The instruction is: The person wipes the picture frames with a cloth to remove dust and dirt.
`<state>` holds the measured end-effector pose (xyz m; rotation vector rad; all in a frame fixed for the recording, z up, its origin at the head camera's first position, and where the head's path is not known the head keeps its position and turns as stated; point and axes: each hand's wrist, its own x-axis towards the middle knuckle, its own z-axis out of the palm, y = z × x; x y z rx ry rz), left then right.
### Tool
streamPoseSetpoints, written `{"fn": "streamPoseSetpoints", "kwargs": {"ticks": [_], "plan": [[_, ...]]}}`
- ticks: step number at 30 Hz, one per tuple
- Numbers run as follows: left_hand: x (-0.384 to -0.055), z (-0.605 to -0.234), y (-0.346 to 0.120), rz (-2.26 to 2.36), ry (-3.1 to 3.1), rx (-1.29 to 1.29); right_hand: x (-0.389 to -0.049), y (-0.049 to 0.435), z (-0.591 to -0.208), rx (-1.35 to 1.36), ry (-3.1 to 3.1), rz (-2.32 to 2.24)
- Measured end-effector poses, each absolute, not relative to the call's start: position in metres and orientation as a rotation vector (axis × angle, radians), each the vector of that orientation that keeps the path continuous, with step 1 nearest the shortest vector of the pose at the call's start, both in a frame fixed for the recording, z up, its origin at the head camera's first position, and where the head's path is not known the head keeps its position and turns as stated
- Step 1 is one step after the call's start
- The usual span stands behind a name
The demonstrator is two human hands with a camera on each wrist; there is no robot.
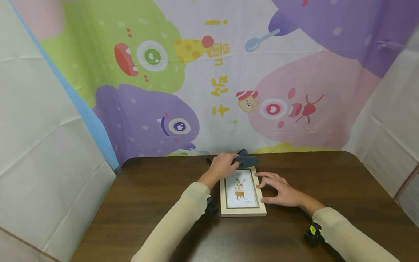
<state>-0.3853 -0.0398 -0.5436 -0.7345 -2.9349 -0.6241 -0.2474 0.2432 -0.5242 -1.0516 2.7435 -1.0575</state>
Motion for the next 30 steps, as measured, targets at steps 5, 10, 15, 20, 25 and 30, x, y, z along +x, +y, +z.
{"fn": "streamPoseSetpoints", "kwargs": {"ticks": [5, 10, 15, 20, 25, 30], "plan": [[-0.394, -0.554, -0.024, -0.653, -2.944, -0.745, -0.248, 0.243, -0.526, -1.063, 2.740, -1.059], [-0.394, -0.555, -0.011, -0.629, -2.913, -0.797, -0.249, 0.244, -0.526, -1.059, 2.736, -1.057], [-0.395, -0.553, -0.003, -0.672, -2.931, -0.787, -0.249, 0.245, -0.526, -1.045, 2.733, -1.054], [-0.380, -0.537, -0.005, -0.674, -2.959, -0.769, -0.249, 0.245, -0.526, -1.052, 2.734, -1.055], [-0.386, -0.541, -0.016, -0.737, -2.982, -0.774, -0.249, 0.245, -0.525, -1.051, 2.722, -1.055], [-0.367, -0.516, -0.021, -0.620, -3.019, -0.801, -0.248, 0.244, -0.524, -1.038, 2.712, -1.060]]}}
